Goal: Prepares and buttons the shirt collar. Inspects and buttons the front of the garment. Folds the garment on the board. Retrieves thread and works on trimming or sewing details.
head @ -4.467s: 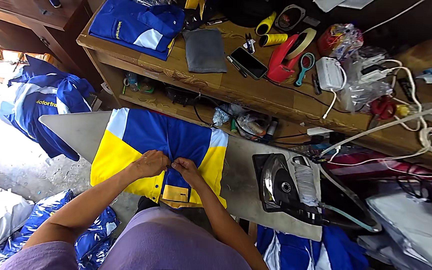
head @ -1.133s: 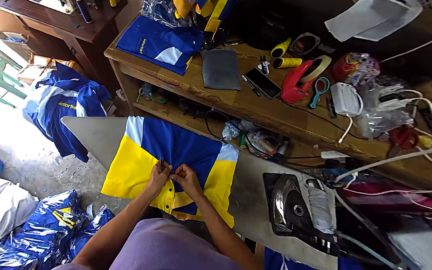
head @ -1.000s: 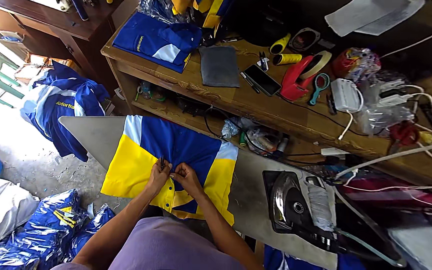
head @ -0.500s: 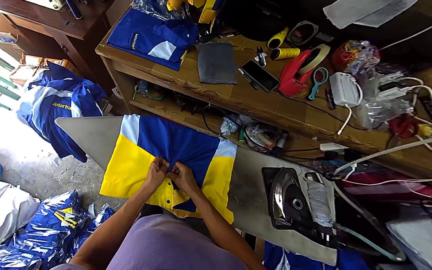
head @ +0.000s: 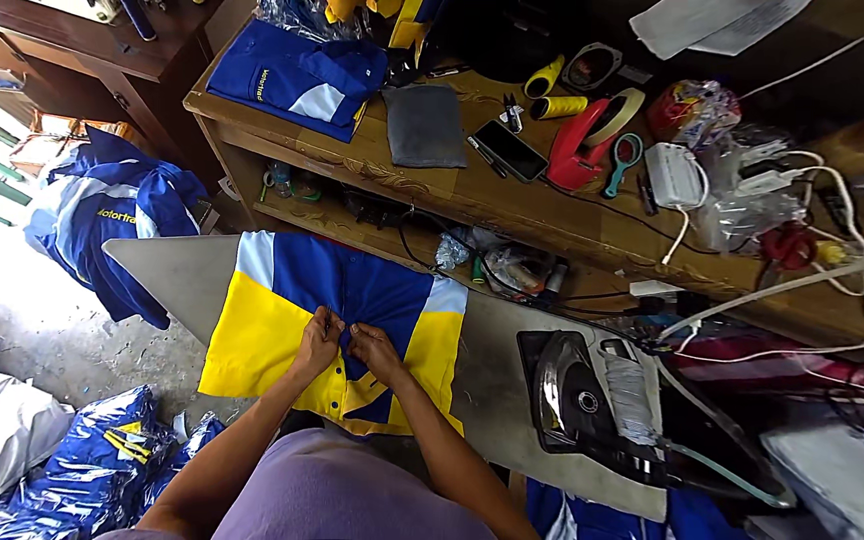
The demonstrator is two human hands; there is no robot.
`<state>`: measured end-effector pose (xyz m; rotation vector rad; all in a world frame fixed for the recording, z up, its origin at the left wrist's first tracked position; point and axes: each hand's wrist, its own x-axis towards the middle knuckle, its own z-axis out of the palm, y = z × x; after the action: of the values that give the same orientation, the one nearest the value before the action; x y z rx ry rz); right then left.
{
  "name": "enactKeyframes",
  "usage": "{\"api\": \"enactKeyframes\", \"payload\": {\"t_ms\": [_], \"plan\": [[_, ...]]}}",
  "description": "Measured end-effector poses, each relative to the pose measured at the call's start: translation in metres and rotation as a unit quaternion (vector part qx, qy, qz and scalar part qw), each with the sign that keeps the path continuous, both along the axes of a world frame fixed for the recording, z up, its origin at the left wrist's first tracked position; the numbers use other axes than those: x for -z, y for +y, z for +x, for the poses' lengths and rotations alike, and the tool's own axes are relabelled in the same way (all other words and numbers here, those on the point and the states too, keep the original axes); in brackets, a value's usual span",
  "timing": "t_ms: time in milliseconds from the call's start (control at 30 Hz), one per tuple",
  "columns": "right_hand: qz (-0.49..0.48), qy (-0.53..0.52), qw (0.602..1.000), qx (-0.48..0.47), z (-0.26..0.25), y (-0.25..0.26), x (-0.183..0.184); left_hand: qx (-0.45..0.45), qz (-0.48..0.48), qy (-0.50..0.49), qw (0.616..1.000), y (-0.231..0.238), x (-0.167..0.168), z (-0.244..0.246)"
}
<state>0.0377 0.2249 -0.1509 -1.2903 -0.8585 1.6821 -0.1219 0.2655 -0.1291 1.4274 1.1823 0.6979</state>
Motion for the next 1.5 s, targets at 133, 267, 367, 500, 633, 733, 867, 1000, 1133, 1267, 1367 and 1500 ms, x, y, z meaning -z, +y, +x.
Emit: {"api": "enactKeyframes", "payload": {"t_ms": [133, 267, 367, 500, 633, 733, 867, 1000, 1133, 1267, 1367, 1500], "plan": [[0.014, -0.008, 1.0, 0.001, 0.0, -0.002, 0.0, 0.015, 0.011, -0.027, 0.999, 0.002, 0.003, -0.001], [0.016, -0.06, 0.998, 0.004, -0.005, 0.002, -0.002, 0.021, -0.005, -0.035, 0.999, 0.007, 0.005, -0.007], [0.06, -0.161, 0.985, 0.018, -0.011, -0.003, -0.012, 0.004, 0.027, -0.011, 1.0, 0.012, 0.001, -0.014], [0.185, -0.36, 0.911, 0.077, 0.009, -0.023, -0.017, -0.033, 0.099, 0.172, 0.979, 0.025, -0.01, -0.041], [0.116, -0.58, 0.797, 0.126, 0.083, -0.051, -0.018, -0.09, 0.091, 0.368, 0.921, 0.042, -0.033, -0.088], [0.037, -0.618, 0.777, 0.113, 0.12, -0.076, -0.009, -0.089, 0.028, 0.439, 0.894, 0.053, -0.026, -0.115], [0.076, -0.633, 0.765, 0.094, 0.133, -0.063, 0.005, -0.061, 0.041, 0.439, 0.895, 0.074, -0.011, -0.118], [0.068, -0.667, 0.733, 0.118, 0.143, -0.017, -0.001, -0.082, 0.055, 0.425, 0.9, 0.096, -0.016, -0.105], [0.126, -0.649, 0.75, 0.013, 0.107, -0.017, -0.006, -0.045, 0.105, 0.34, 0.933, 0.095, -0.019, -0.073], [0.194, -0.583, 0.781, -0.109, 0.043, -0.053, 0.004, 0.033, 0.106, 0.24, 0.964, 0.122, -0.037, -0.012], [0.239, -0.551, 0.791, -0.117, 0.03, -0.078, 0.007, 0.06, 0.089, 0.198, 0.974, 0.157, -0.055, 0.027], [0.239, -0.462, 0.849, -0.09, 0.046, -0.104, 0.002, 0.113, 0.096, 0.161, 0.976, 0.159, -0.067, 0.042]]}}
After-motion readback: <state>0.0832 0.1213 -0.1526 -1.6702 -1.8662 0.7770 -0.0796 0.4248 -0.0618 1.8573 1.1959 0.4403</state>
